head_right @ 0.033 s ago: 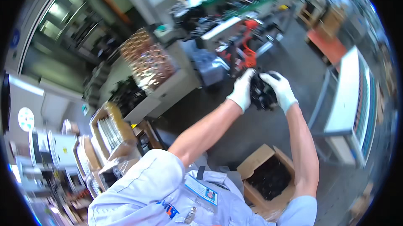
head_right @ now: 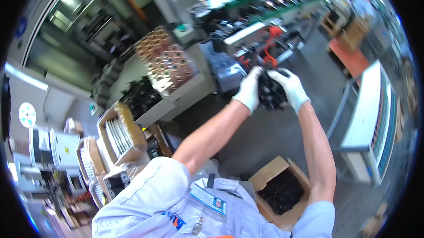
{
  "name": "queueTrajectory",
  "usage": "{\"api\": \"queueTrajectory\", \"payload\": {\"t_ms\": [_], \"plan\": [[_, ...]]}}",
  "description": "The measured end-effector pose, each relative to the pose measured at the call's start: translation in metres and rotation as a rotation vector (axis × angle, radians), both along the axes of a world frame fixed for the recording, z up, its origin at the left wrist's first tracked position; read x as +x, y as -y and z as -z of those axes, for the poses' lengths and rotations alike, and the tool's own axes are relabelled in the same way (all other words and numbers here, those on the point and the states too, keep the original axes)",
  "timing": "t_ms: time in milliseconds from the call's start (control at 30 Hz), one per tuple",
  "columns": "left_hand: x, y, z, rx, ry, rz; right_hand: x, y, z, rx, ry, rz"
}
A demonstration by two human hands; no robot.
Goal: The person places gear-like components into a press machine, operates the press, and kemudian organizes finished rotor components into a storage rack.
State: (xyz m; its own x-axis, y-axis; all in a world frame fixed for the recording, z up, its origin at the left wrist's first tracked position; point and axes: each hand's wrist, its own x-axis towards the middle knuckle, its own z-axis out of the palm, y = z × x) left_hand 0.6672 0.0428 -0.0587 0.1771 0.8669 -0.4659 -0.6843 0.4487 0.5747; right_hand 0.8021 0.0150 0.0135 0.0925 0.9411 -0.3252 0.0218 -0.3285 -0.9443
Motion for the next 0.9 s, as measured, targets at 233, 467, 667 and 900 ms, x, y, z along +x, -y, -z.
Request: {"api": "queueTrajectory", "payload": {"t_ms": [233,467,667,900], "plan": [[-0.366,-0.06,-0.113,0.232,0.046,-0.472,-0.367,-0.157,-0.079,0.336,-0.08,-0.709],[-0.542,-0.061,-0.046,0.16,0.026,-0.795,-0.549,-0.181,-0.049,0.214,0.033,-0.977],[-0.578,-0.062,0.015,0.241,-0.008,-0.839,-0.587,-0.216,0.037,0.471,0.098,-1.07],[-0.59,-0.035,-0.004,0.032,-0.758,-0.673,-0.569,-0.217,0.011,0.325,0.426,-1.323]]}}
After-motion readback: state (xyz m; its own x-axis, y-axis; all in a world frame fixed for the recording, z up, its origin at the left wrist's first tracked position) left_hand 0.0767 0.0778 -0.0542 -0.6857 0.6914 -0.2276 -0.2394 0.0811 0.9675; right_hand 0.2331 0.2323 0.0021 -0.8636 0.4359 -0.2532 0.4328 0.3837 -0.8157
